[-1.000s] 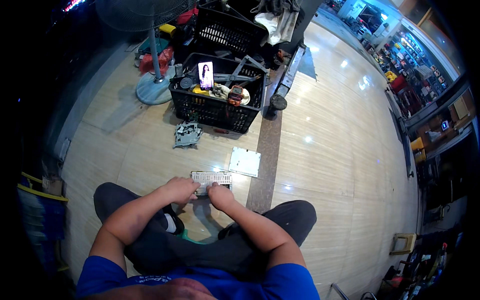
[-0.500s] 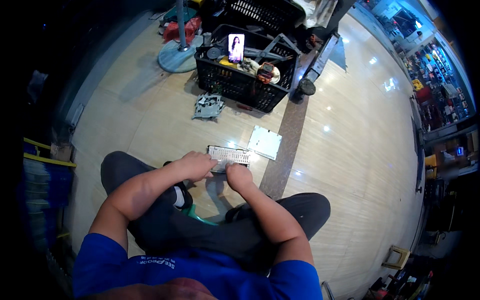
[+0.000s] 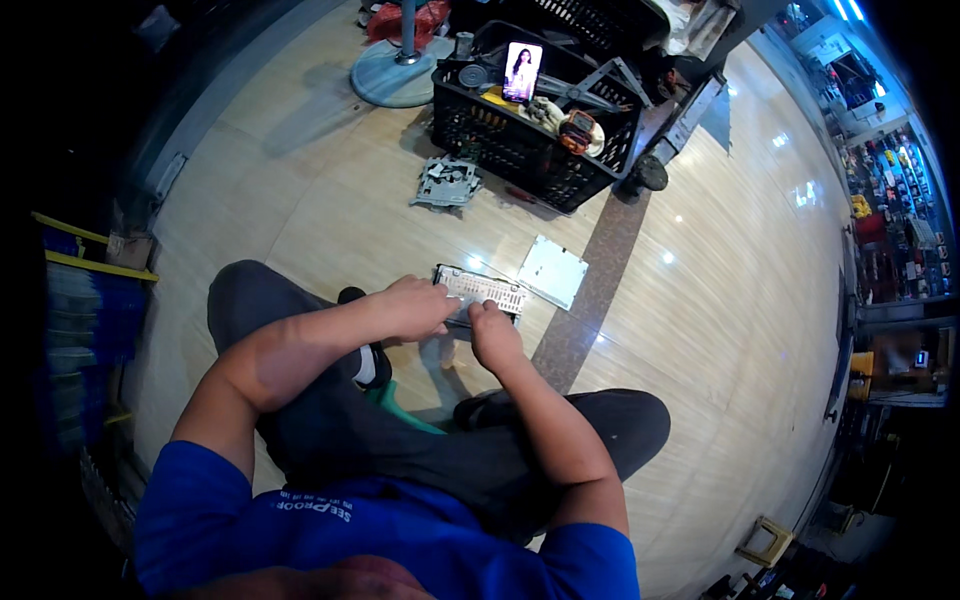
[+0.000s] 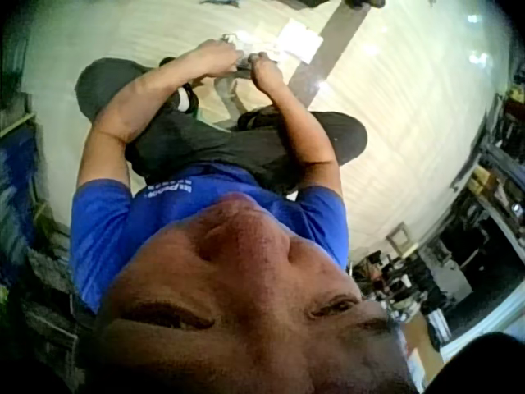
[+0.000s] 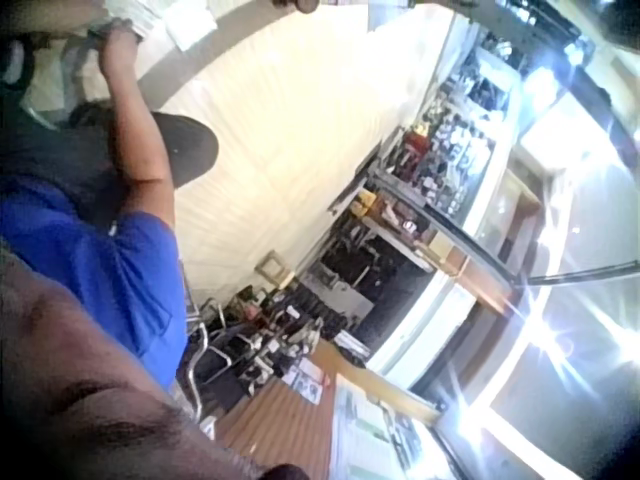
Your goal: The person is disassembling a metal electronic component by hand while sitting on a stool. They pull apart various sections of the metal housing and handle small internal parts.
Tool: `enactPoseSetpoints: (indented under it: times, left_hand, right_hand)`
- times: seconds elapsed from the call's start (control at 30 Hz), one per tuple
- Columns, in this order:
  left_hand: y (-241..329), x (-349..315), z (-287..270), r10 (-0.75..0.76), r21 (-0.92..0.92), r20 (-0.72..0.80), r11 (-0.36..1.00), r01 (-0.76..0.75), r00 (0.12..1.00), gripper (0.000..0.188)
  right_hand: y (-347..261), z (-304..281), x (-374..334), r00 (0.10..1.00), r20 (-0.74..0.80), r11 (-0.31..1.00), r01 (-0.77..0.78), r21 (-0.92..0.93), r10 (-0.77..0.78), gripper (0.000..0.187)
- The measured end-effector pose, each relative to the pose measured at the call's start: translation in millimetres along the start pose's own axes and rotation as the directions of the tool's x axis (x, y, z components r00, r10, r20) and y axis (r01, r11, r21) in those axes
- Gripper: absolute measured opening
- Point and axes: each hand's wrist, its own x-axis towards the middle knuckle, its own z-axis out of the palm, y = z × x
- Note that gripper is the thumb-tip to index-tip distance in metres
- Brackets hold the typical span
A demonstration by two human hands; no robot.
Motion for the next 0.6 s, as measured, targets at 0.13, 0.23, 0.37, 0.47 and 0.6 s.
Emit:
enactPoseSetpoints:
  times: [0.13,0.23,0.37,0.47,0.6]
  left_hand:
    - [0.0,1.0,0.1,-0.001,-0.007,0.006,1.000,0.001,1.000,0.041]
    - [2.1,1.3,-0.8,-0.008,0.009,0.017,1.000,0.008,1.000,0.041]
    - [1.1,1.1,1.7,-0.010,0.029,0.000,1.000,0.010,1.000,0.040]
    - [1.1,2.3,1.7,-0.013,0.025,0.009,1.000,0.013,1.000,0.040]
    - [2.0,0.0,-0.4,-0.016,0.016,0.008,1.000,0.016,1.000,0.040]
  right_hand:
    - [-3.7,-3.6,2.1,0.995,0.083,0.990,-0.043,-0.137,0.055,0.016]
    - [-1.9,-3.2,1.7,0.993,0.091,0.984,-0.057,-0.170,0.074,0.015]
    - [-0.6,-1.9,1.7,0.996,0.064,0.982,-0.049,-0.183,0.062,0.015]
    - [1.7,-0.8,-0.1,0.999,0.031,0.988,-0.006,-0.157,0.011,0.016]
    - [0.0,-2.5,-0.6,0.999,0.051,0.984,0.011,-0.178,-0.002,0.016]
